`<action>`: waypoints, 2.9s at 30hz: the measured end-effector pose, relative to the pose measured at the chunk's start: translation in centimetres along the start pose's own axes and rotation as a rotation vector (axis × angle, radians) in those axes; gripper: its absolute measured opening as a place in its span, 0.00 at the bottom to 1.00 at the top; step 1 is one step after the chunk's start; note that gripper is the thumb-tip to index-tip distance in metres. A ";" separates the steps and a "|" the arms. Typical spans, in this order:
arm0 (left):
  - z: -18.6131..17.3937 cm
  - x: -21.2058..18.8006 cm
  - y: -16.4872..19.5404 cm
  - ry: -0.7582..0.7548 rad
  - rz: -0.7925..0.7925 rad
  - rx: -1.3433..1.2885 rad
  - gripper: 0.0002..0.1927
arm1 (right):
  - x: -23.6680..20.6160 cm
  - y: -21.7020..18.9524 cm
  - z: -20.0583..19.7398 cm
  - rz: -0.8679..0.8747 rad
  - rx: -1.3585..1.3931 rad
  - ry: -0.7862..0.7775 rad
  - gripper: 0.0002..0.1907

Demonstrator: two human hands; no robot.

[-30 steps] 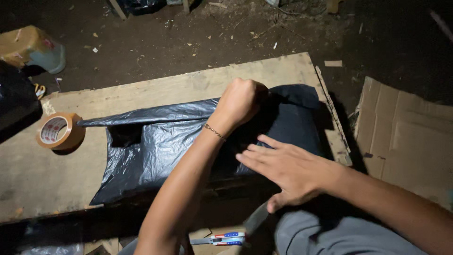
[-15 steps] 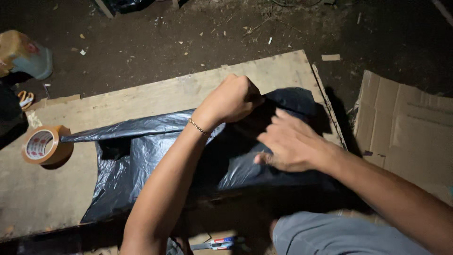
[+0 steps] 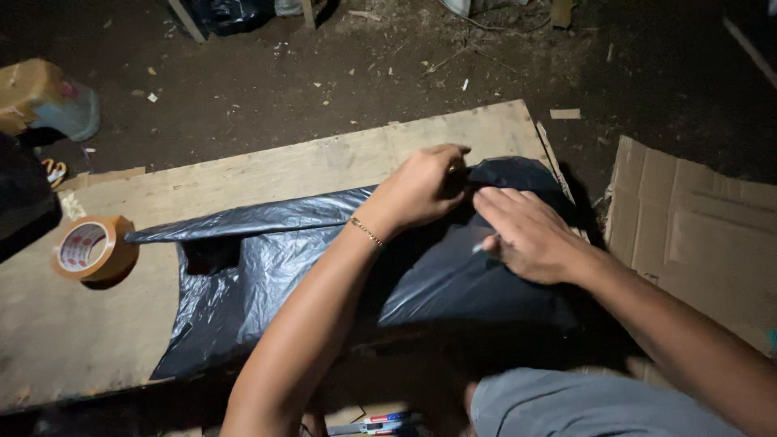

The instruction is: The person wraps a rectangular object in a black plastic bag and secures it with clear packing tape. They fold the plastic over the object, apply tape to seal the seams, and smooth the surface to ensure a tight fit.

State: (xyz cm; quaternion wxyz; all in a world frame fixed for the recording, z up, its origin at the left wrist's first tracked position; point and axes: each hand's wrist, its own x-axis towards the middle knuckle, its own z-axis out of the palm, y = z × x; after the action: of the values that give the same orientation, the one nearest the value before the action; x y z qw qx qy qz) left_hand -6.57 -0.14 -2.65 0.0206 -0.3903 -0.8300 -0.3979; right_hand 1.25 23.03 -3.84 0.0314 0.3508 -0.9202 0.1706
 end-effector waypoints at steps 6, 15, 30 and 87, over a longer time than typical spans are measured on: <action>4.4 0.0 -1.5 -0.013 0.105 0.407 0.29 | -3.3 2.0 2.0 0.134 0.223 0.025 0.47; 11.0 2.6 1.5 0.117 -0.029 0.473 0.26 | -6.2 7.2 2.8 0.262 0.862 0.202 0.63; 14.0 4.6 6.8 0.011 -0.012 0.601 0.17 | -4.0 3.8 -5.5 0.295 0.721 0.861 0.17; -1.8 -5.3 -0.4 0.079 -0.052 0.358 0.25 | 4.2 -3.1 -4.0 0.256 0.055 0.408 0.12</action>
State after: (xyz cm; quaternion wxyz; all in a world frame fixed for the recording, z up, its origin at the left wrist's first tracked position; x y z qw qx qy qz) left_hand -3.59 -4.83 -3.52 0.1119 -0.3430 -0.8959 -0.2591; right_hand -0.15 19.51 1.55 0.1853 0.1904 -0.9267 0.2657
